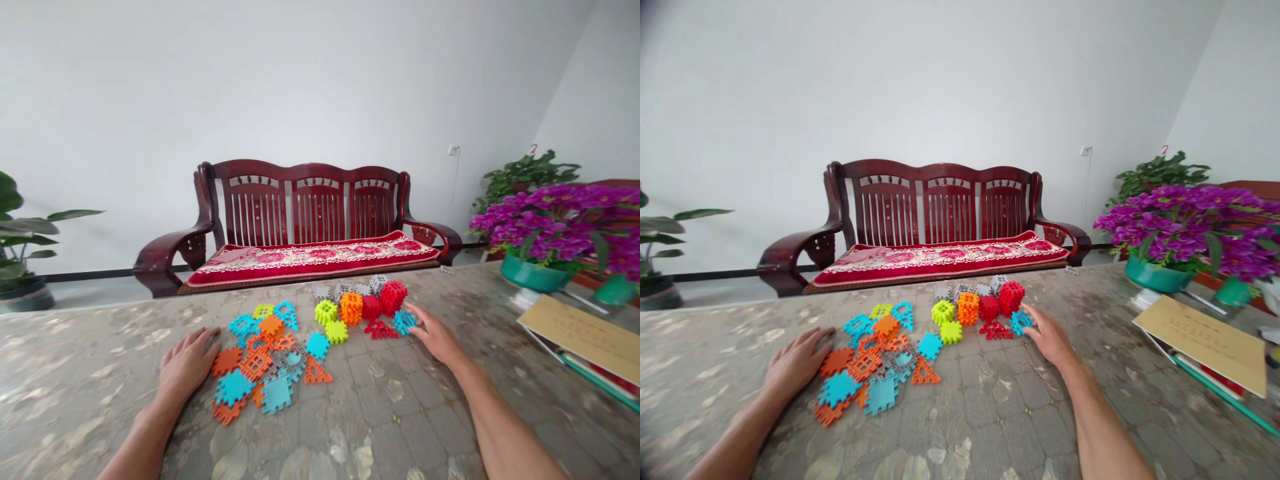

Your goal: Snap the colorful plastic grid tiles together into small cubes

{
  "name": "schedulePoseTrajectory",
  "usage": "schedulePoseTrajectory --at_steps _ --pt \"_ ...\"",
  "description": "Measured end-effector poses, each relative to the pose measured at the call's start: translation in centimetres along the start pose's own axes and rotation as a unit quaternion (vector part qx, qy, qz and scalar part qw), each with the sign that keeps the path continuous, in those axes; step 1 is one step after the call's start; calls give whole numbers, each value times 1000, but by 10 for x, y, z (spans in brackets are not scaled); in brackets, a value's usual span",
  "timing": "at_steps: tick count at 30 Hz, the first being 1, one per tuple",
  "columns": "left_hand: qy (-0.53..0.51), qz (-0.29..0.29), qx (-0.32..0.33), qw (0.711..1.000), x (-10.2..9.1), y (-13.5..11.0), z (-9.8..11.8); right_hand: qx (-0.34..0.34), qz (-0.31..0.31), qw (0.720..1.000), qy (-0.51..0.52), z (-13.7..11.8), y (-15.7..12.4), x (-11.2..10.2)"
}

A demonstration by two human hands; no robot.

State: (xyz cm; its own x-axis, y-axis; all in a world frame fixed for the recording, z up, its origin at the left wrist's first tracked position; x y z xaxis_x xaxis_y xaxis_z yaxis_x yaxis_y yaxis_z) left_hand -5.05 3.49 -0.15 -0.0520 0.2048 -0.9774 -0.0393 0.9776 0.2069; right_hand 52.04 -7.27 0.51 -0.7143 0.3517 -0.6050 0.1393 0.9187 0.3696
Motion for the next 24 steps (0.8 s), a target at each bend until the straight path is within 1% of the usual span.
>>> schedulePoseTrajectory --at_steps 4,7,10,12,17,20,24 --pt "-3 -6 -3 1000 -1 0 1 5 -7 1000 -4 12 -1 4" --pt "-4 -6 -5 1000 -1 1 0 29 10 999 -14 16 -3 6" --pt "1 -4 1 1000 1 2 0 45 29 998 -42 12 -5 9" --pt "3 -2 5 1000 2 2 -1 44 34 996 -73 5 -4 10" --pt "-3 2 12 1000 4 2 -1 23 24 992 -123 -11 -4 13" --pt "-5 4 10 1000 3 2 -1 11 23 990 -136 -14 -6 14" --pt "-3 13 5 1000 2 2 -1 -1 31 990 -141 -12 -9 15"
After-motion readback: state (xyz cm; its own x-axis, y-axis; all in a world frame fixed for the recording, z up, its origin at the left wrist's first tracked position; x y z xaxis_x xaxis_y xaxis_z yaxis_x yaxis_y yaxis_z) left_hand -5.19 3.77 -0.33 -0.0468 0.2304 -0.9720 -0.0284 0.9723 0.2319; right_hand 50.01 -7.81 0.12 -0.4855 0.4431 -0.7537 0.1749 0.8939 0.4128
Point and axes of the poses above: each hand's wrist, its own y-axis towards the middle knuckle, its own x-axis out of the palm, z = x × y, the point moved 5 cm from there along y, towards the middle knuckle, and after that the axes turned 12 degrees about y, right-handed, at the moved point
